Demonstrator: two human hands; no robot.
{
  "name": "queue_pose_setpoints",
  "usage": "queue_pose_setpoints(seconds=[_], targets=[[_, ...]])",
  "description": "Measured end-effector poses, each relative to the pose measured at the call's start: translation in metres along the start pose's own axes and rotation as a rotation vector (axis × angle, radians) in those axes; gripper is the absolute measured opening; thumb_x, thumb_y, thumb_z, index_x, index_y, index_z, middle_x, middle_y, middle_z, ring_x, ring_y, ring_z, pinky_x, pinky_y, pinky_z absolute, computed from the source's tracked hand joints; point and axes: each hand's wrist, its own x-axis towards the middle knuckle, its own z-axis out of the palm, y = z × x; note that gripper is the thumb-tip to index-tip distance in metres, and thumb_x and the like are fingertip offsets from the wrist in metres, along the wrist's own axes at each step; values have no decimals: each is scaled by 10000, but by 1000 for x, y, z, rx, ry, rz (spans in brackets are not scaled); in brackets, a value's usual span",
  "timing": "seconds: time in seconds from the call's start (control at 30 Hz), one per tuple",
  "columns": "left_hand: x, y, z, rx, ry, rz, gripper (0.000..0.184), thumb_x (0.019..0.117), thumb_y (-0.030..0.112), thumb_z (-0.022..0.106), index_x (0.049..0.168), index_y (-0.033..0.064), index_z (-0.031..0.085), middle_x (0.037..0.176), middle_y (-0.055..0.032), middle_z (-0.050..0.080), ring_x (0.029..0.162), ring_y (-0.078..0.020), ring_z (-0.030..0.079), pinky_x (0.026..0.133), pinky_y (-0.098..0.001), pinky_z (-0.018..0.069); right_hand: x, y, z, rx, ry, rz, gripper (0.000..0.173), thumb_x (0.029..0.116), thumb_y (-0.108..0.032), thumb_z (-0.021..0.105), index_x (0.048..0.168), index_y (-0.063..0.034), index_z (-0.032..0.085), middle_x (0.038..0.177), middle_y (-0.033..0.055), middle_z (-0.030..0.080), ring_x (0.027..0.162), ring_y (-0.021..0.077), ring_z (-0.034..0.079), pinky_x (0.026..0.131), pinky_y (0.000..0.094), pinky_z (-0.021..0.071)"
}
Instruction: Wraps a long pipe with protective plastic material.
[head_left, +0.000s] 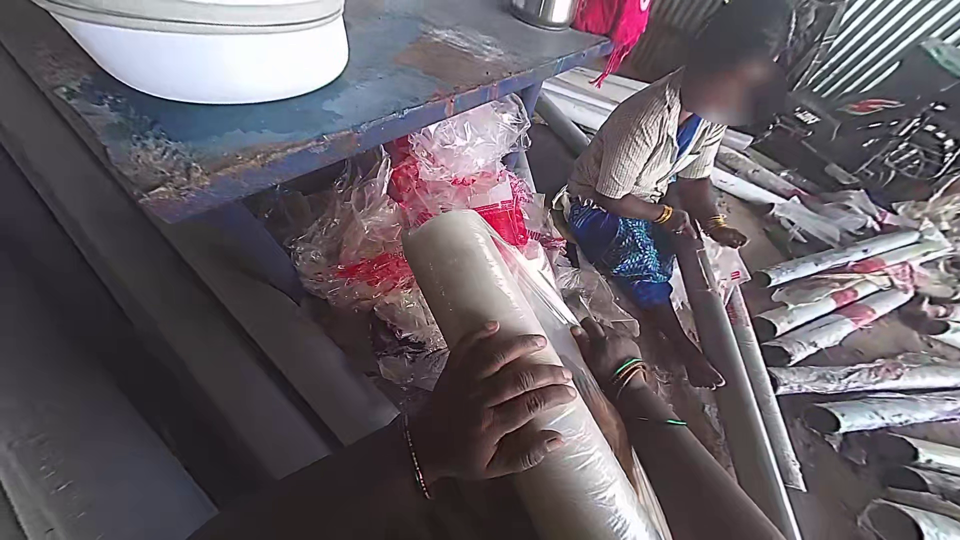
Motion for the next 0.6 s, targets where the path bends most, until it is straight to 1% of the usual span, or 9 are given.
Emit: queue_pose_setpoints(seconds=[0.13,0.23,0.33,0.37,0.43,0.47,0.53,0.57,0.6], targets=[[10,5,4,44,1,27,565,1072,556,239,1187,236,691,1213,48,718,1314,-164,527,1172,-398,222,-5,2,-15,3,-54,25,477,1104,-335,410,1166,80,638,1154,316,674,1093,496,663,882,643,486],[17,5,-4,8,-52,56,577,1071,574,264,1192,213,698,1218,19,725,1313,-169,541,1160,-387,254,-11,3,-23,48,-40,27,501,1100,-358,417,1180,84,640,1181,315,662,1100,485,660,898,639,484],[32,0,-12,-61,-14,38,522,1077,513,356,1127,157,734,1117,-35,758,1213,-165,626,1098,-347,381,-21,10,-38,170,-31,78,498,1089,-373,464,1173,85,638,1201,306,646,1090,466,651,916,629,468],[40,-4,-17,-21,10,-1,485,1066,495,401,1090,159,750,1106,-37,754,1197,-181,621,1070,-354,401,-23,14,-43,215,-23,96,488,1082,-370,491,1166,88,640,1196,304,644,1079,456,647,926,620,465],[59,-17,-26,144,37,-145,445,996,494,516,1068,143,781,1196,-94,722,1232,-292,591,1061,-484,385,-28,21,-54,299,7,122,465,1063,-352,547,1154,93,645,1182,300,641,1050,436,639,937,605,462],[67,-26,-30,218,11,-262,492,951,516,564,1154,109,754,1304,-146,664,1297,-357,546,1096,-558,360,-32,24,-59,330,23,130,447,1055,-341,565,1145,91,641,1167,292,639,1028,423,634,925,598,462],[81,-43,-35,251,-83,-523,756,884,592,619,1427,69,562,1470,-199,519,1382,-404,451,1121,-606,318,-37,28,-70,384,64,150,432,1034,-336,607,1129,84,636,1132,272,640,977,386,624,899,578,458],[84,-49,-36,194,-111,-628,846,871,605,647,1494,59,474,1458,-217,517,1356,-406,471,1098,-612,342,-40,30,-74,413,88,146,429,1025,-332,621,1132,84,635,1106,266,643,947,375,620,884,581,458],[85,-53,-35,126,-109,-687,878,858,596,673,1510,53,447,1411,-233,541,1305,-409,504,1060,-613,376,-44,33,-77,446,129,119,416,1019,-319,625,1129,82,637,1054,253,653,898,350,616,849,571,463]])
